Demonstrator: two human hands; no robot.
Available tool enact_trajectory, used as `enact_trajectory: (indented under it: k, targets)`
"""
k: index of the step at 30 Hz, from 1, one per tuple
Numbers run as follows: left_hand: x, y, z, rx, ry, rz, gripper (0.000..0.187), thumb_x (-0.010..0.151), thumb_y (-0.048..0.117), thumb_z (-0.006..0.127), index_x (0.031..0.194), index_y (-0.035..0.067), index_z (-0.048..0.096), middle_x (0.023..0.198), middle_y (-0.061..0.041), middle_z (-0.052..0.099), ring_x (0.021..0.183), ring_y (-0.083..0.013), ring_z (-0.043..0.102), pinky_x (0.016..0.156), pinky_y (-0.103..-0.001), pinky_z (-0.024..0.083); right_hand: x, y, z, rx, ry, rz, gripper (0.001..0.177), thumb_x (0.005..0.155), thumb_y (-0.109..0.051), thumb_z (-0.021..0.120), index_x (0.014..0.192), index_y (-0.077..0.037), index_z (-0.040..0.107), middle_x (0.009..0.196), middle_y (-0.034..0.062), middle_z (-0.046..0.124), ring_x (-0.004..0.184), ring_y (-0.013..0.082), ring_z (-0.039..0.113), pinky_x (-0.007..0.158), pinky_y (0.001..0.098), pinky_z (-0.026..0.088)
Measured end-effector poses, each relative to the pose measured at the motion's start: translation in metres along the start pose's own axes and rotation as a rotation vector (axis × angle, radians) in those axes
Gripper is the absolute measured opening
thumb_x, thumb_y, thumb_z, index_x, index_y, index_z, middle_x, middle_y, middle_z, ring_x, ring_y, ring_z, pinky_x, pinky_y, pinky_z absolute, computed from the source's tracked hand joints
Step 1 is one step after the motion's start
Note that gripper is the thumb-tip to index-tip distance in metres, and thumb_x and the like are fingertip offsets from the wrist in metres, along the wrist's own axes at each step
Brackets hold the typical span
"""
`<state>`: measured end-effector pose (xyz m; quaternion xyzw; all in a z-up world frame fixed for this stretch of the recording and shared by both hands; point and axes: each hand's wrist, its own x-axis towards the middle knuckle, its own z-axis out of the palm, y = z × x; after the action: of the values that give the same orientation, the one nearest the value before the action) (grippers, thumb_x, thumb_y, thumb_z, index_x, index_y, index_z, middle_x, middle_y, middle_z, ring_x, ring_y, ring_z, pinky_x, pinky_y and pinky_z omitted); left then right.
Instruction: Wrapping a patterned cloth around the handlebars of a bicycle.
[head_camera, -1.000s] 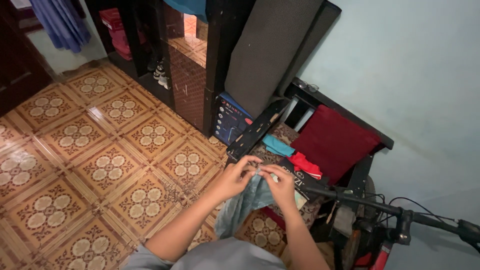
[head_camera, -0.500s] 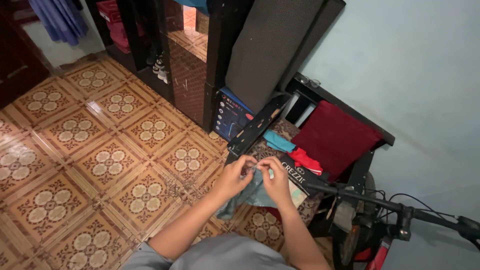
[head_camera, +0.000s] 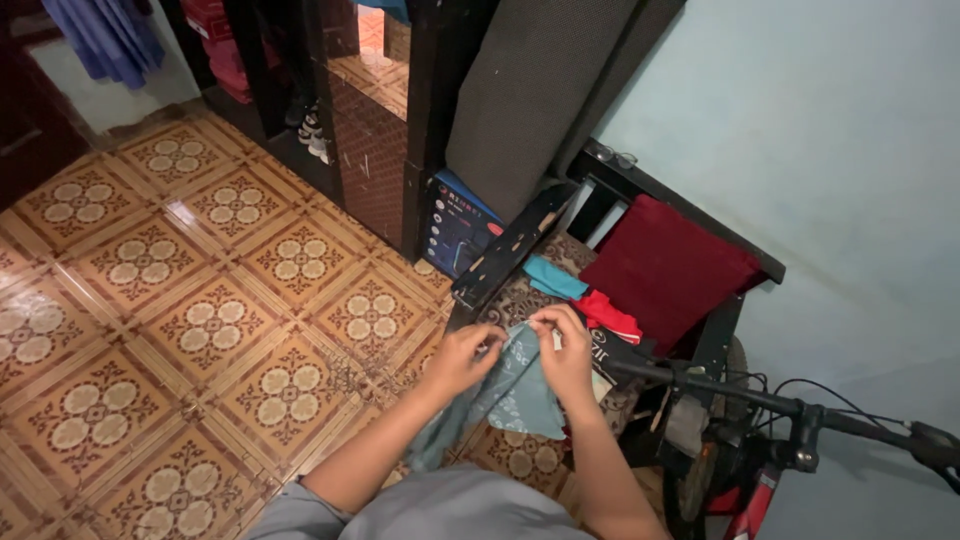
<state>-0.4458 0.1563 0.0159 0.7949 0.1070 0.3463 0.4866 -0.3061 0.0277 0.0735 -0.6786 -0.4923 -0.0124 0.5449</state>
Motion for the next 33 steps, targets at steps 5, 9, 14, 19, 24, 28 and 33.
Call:
enact_trajectory:
  k: [5,9,14,19,24,28,33]
  targets:
    - [-0.004,-0.007,0.01,0.066,-0.104,0.038,0.024,0.091,0.021,0.071,0.108,0.005,0.073,0.104,-0.016,0.074,0.094,-0.034,0.071,0.084,-0.041,0.057,0.001,-0.001,-0.003,0.001,0.027,-0.026,0.009,0.09,0.005,0.068,0.098,0.002,0.064,0.096,0.009,0.066,0.083,0.0162,0.063,0.076,0.0274,0.051]
    - [0.001,-0.005,0.014,0.145,-0.145,0.122,0.039,0.088,0.029,0.076,0.108,-0.004,0.07,0.114,-0.021,0.069,0.107,-0.0385,0.065,0.095,-0.045,0.052,0.002,0.0,-0.006,0.026,0.044,-0.02,0.009,0.091,0.006,0.066,0.098,0.002,0.064,0.095,0.0078,0.065,0.081,0.0148,0.061,0.075,0.026,0.051]
    - [0.0,-0.052,0.037,0.17,-0.219,0.086,0.034,0.087,0.026,0.074,0.104,-0.004,0.072,0.113,-0.02,0.07,0.108,-0.0377,0.065,0.094,-0.043,0.053,-0.002,0.004,-0.017,-0.05,0.066,0.072,0.005,0.093,0.004,0.066,0.097,0.002,0.064,0.089,0.0062,0.066,0.074,0.0115,0.061,0.066,0.0252,0.049]
    - [-0.008,-0.103,0.06,0.179,-0.334,0.103,0.025,0.086,0.019,0.073,0.099,-0.003,0.074,0.104,-0.019,0.07,0.109,-0.0374,0.066,0.099,-0.044,0.052,-0.012,0.021,-0.027,0.039,0.068,0.141,0.004,0.098,0.001,0.063,0.103,0.001,0.062,0.088,0.0047,0.068,0.08,0.007,0.063,0.072,0.0225,0.051]
    - [-0.002,-0.103,0.052,0.12,-0.187,-0.078,0.027,0.079,0.016,0.073,0.104,0.005,0.077,0.107,-0.015,0.07,0.106,-0.0349,0.066,0.093,-0.041,0.053,-0.024,0.044,-0.037,-0.035,0.055,0.271,0.004,0.102,0.0,0.057,0.105,-0.001,0.058,0.08,0.0029,0.057,0.07,0.0069,0.047,0.062,0.0229,0.04]
    - [0.001,-0.117,0.049,0.091,-0.153,0.011,0.026,0.078,0.011,0.072,0.103,0.005,0.078,0.111,-0.017,0.068,0.108,-0.036,0.065,0.093,-0.043,0.052,-0.037,0.057,-0.049,0.008,0.08,0.209,0.005,0.104,0.0,0.054,0.107,-0.003,0.056,0.083,0.0006,0.059,0.073,0.0042,0.05,0.065,0.0203,0.042]
    - [0.004,-0.142,0.052,0.2,-0.129,0.104,0.021,0.078,0.006,0.073,0.098,0.004,0.076,0.104,-0.013,0.068,0.104,-0.0344,0.066,0.09,-0.042,0.053,-0.054,0.055,-0.051,0.09,0.105,0.292,0.004,0.103,-0.001,0.055,0.106,-0.002,0.056,0.091,0.0004,0.06,0.074,0.0047,0.048,0.062,0.0196,0.038]
